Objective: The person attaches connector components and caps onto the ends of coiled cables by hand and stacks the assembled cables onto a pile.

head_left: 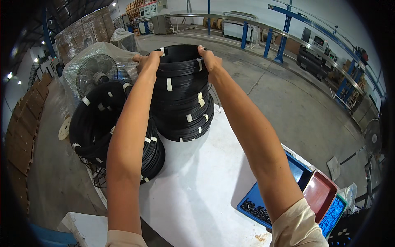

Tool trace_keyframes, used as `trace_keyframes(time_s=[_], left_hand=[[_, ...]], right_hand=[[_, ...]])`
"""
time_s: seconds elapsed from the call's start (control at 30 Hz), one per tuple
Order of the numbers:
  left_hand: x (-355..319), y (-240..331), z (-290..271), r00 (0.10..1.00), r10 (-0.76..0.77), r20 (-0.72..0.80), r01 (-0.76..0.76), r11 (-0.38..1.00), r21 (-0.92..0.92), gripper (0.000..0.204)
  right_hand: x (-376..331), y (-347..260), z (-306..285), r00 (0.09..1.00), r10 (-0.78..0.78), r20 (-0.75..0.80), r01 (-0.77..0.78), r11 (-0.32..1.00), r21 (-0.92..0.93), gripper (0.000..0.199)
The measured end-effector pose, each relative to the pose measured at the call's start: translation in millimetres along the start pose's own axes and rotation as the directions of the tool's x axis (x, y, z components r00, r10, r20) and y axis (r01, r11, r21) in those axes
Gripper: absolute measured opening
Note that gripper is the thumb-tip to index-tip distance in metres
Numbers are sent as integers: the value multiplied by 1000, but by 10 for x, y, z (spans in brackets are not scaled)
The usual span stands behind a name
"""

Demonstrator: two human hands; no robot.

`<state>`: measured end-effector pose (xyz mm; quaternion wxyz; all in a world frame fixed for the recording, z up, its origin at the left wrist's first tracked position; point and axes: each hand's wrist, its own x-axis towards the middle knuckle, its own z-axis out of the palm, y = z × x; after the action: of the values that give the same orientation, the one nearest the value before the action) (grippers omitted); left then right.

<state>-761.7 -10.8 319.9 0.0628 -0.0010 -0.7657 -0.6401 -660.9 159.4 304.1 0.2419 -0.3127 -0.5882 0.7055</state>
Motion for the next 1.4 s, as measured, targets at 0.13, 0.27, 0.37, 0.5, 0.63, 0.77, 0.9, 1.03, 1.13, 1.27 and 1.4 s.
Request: trace_keyframes(time_s=[0.13, 0.27, 0.37, 0.5, 0.63, 0.77, 0.9, 1.03, 1.13, 1.27, 1.4], left_hand=[[60, -155, 18, 986, 147, -75, -151, 987, -61, 100], [-841, -36, -496, 895, 444, 34, -433, 885, -171, 87], [-1302, -158, -1591, 620, 784, 20, -770, 604, 207, 81], [-1104, -457, -2909, 722, 678, -136, -390, 562, 729, 88], [-679, -1116, -3662, 944, 216, -251, -86, 891, 447, 112], [-444, -1434, -3741, 954, 149, -259, -88, 968, 234, 102], [-715, -1188, -3341, 967, 115, -228, -105, 993, 57, 93], [-1405, -571, -3326, 925, 321, -205, -369, 887, -276, 87], [-2033, -448, -3507, 875, 432, -220, -481, 832, -278, 87], [-3015, -770, -3135, 817, 571, -79, -547, 725, -419, 97], [-3952, -1589, -2899, 791, 594, 147, -476, 748, -463, 114]], right_hand=[[78, 80, 178, 991, -127, -52, 122, 987, -102, 92], [-428, 230, 174, 857, -357, -371, 290, 930, -225, 77], [-1065, 489, 383, 854, -454, 252, 490, 866, -101, 69], [-1460, 494, 786, 776, -252, 578, 426, 885, -186, 85], [-1612, 586, 1311, 840, -180, 512, 363, 887, -284, 108], [-1593, 732, 1565, 867, -215, 449, 393, 849, -353, 98], [-1693, 622, 1457, 895, -291, 337, 382, 891, -246, 87], [-2028, 376, 1105, 851, -436, 292, 432, 898, 81, 79], [-2723, 197, 301, 767, -426, 480, 102, 819, 564, 61], [-3066, 350, -1143, 769, -159, 619, -113, 919, 378, 50], [-3764, 1404, -2391, 823, -31, 568, -139, 957, 253, 49]])
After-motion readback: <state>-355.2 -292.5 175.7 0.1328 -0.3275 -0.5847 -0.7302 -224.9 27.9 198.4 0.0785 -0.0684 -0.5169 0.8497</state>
